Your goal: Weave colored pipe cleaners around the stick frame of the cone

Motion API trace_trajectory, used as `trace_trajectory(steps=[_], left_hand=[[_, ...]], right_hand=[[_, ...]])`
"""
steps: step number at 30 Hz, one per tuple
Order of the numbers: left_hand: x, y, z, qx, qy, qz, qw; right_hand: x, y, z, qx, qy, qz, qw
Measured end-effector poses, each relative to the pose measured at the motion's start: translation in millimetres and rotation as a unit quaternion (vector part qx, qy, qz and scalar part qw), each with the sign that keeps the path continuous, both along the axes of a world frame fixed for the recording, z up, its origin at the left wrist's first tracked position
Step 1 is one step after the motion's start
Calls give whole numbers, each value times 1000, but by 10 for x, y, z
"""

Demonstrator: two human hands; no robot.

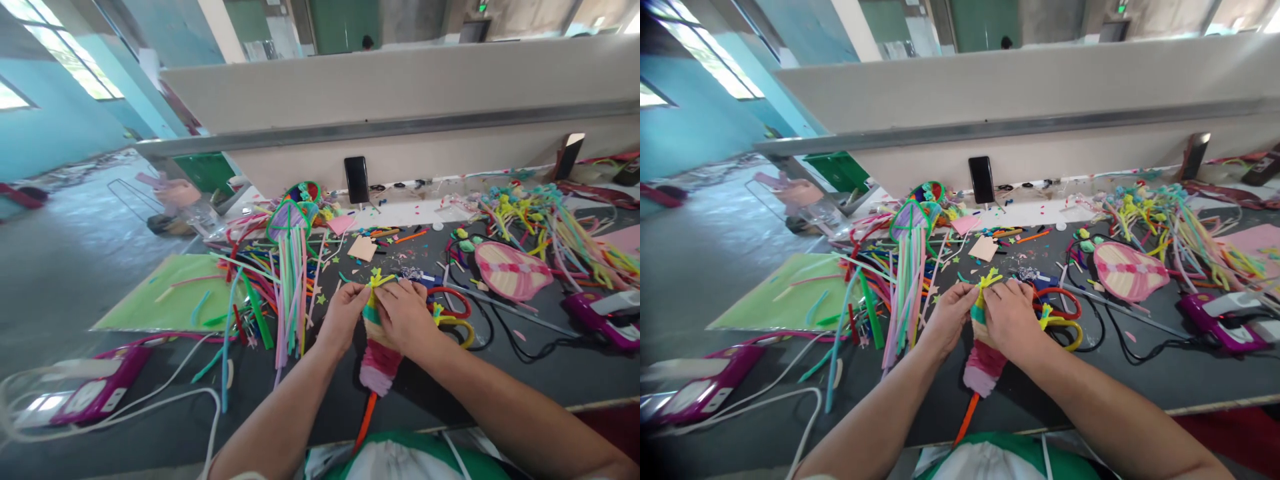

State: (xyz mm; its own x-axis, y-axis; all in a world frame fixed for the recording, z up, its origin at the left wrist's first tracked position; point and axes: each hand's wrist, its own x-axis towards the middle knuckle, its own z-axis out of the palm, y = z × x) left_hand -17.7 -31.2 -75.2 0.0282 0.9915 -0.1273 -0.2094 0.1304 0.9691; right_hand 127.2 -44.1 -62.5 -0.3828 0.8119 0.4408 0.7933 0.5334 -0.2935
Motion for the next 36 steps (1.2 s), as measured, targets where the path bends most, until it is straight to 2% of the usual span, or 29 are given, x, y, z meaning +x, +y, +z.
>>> trace_trajectory(steps=[4,7,16,22,26,31,36], left_hand=[[-24,7,9,51,98,37,993],[-53,9,35,72,152,42,985],[-91,-10,111,47,170,-3,984],[-72,-4,83,23,146,5,989],[-51,-17,84,28,152,-8,988],[-60,-19,64,33,176,-6,984],[-80,-10,59,47,215,-7,975]], right_hand=[[-24,-31,1,6,-14,6,1000],[-23,-36,8,4,-13,20,1000],[69,20,57,12,7,37,999],[173,118,75,46,53,-18,997],[180,147,53,42,86,16,995],[184,105,74,70,60,48,995],[209,112,135,87,-24,169,981]])
